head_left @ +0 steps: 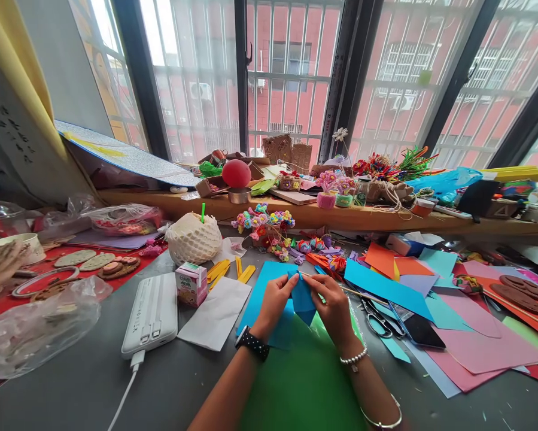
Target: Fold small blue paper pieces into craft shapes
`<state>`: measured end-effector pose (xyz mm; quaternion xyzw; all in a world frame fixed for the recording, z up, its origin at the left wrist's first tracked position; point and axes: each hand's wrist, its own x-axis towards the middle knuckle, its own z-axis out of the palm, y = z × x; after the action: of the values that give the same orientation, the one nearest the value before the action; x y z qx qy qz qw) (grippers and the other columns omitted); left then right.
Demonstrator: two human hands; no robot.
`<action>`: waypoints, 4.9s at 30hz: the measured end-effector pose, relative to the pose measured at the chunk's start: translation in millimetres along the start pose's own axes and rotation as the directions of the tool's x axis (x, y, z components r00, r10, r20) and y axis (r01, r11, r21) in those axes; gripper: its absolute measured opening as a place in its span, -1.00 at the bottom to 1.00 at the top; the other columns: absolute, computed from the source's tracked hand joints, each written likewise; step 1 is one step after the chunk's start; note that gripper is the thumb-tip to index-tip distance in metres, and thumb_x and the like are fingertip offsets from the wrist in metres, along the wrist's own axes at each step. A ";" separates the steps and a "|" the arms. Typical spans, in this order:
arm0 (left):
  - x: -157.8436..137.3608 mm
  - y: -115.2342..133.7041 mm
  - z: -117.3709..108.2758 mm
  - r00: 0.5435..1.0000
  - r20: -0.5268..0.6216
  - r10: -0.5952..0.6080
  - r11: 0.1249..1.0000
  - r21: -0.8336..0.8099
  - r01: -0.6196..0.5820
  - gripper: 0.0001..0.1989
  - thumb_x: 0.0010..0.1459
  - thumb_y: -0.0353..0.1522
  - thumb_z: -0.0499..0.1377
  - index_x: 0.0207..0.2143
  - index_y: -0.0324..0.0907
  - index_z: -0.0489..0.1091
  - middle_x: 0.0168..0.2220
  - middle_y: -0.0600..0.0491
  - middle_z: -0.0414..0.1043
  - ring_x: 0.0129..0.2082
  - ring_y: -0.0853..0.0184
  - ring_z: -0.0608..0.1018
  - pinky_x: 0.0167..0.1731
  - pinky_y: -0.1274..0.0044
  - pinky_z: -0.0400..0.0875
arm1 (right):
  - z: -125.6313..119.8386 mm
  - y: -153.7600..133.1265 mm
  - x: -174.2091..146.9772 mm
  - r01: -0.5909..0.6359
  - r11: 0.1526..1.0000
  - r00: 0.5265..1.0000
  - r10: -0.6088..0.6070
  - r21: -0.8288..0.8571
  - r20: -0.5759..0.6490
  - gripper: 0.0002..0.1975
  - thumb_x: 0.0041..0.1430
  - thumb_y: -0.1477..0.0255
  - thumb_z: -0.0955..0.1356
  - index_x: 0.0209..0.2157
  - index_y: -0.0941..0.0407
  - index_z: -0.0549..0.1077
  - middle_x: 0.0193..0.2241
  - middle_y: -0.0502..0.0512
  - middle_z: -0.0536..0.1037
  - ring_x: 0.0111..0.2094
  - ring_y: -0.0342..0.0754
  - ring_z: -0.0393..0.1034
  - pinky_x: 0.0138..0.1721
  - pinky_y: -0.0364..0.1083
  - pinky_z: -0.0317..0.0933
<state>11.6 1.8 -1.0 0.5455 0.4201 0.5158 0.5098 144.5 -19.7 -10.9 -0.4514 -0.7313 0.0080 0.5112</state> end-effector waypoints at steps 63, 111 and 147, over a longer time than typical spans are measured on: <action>-0.9 -1.6 -0.7 0.983 0.164 0.076 0.844 0.514 -0.151 -0.67 -0.08 -0.20 -0.01 -0.71 -0.18 -0.04 -0.67 0.19 -0.07 -0.61 0.48 0.05 -0.63 0.60 -0.09 | 5.8 14.2 4.4 -0.289 0.953 0.915 0.246 0.093 0.319 -0.73 0.09 0.31 0.12 -0.61 0.11 0.15 -0.66 -0.04 0.21 -0.59 -0.14 0.11 -0.54 -0.17 -0.02; 0.6 1.7 -1.5 0.979 0.093 -0.179 0.979 0.113 0.168 -0.67 -0.29 -0.17 0.22 -0.68 -0.31 0.36 -0.65 -0.01 0.41 -0.57 0.34 0.45 -0.48 0.53 0.33 | -0.5 5.9 6.4 -0.580 0.585 0.803 0.525 0.567 0.281 -0.72 -0.15 0.25 0.33 -0.67 0.15 0.23 -0.74 -0.14 0.17 -0.69 -0.25 0.06 -0.64 -0.22 0.00; -0.9 4.2 -4.3 0.994 -0.092 0.054 0.997 0.056 -0.049 -0.63 -0.17 -0.30 0.19 -0.30 -0.24 0.15 -0.63 0.16 0.33 -0.60 0.43 0.40 -0.51 0.57 0.28 | -8.5 3.8 7.6 -0.235 0.926 0.950 0.154 0.297 0.272 -0.86 -0.03 0.37 0.30 -0.44 0.08 0.48 -0.45 0.07 0.40 -0.39 -0.08 0.29 -0.43 -0.14 0.23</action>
<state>7.0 0.9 2.8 0.5451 0.4429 0.5422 0.4612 152.9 -16.2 -3.1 -0.4272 -0.7284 0.2349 0.4814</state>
